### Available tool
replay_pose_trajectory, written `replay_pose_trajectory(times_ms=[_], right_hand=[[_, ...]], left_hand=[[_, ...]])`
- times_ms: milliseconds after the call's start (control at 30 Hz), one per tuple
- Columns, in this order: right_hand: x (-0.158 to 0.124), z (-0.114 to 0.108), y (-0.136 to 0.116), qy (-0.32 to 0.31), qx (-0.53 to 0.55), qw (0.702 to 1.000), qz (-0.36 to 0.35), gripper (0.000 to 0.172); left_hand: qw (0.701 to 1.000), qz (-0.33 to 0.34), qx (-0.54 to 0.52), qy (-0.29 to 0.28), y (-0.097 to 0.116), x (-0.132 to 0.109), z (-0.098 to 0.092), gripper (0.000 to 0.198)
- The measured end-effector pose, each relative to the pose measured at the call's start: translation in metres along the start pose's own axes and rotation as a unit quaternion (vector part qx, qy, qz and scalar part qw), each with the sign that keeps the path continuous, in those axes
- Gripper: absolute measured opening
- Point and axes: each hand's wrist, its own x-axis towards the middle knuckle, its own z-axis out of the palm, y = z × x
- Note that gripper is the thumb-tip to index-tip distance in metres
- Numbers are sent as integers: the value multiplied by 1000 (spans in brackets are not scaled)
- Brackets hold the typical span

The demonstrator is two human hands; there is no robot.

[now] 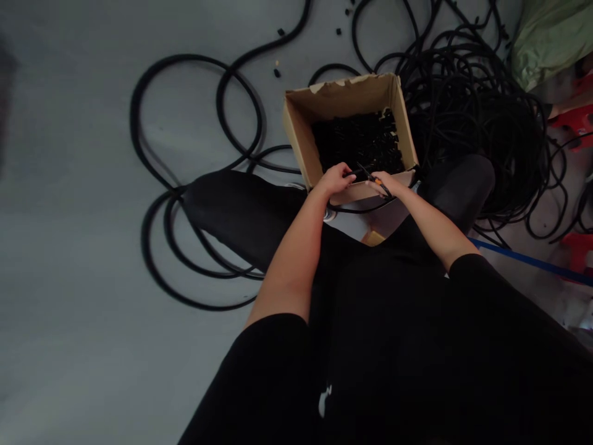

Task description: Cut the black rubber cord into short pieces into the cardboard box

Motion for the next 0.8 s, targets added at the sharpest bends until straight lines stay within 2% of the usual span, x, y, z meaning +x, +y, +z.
replay_pose_trajectory(times_ms=[67, 233, 300, 433, 533, 700, 800], right_hand=[[4, 2, 4, 0, 14, 1000, -5, 46], [9, 8, 11, -8, 27, 999, -30, 44], [8, 5, 11, -4, 17, 1000, -20, 42], [4, -3, 8, 8, 19, 999, -26, 43], [5, -2, 7, 6, 34, 999, -32, 48], [11, 1, 6, 20, -5, 998, -62, 47], [9, -4, 1, 36, -43, 997, -61, 45]], left_hand=[[1000, 6, 5, -12, 2, -1, -1, 23], [991, -10, -16, -131, 10, -10, -2, 13], [991, -19, -7, -129, 10, -10, -2, 17], [998, -28, 21, -61, 5, -3, -2, 21], [998, -18, 36, -41, 2, 1, -1, 19], [992, 9, 29, -125, -4, 1, 3, 20], [992, 17, 13, -121, -7, 3, 4, 23]])
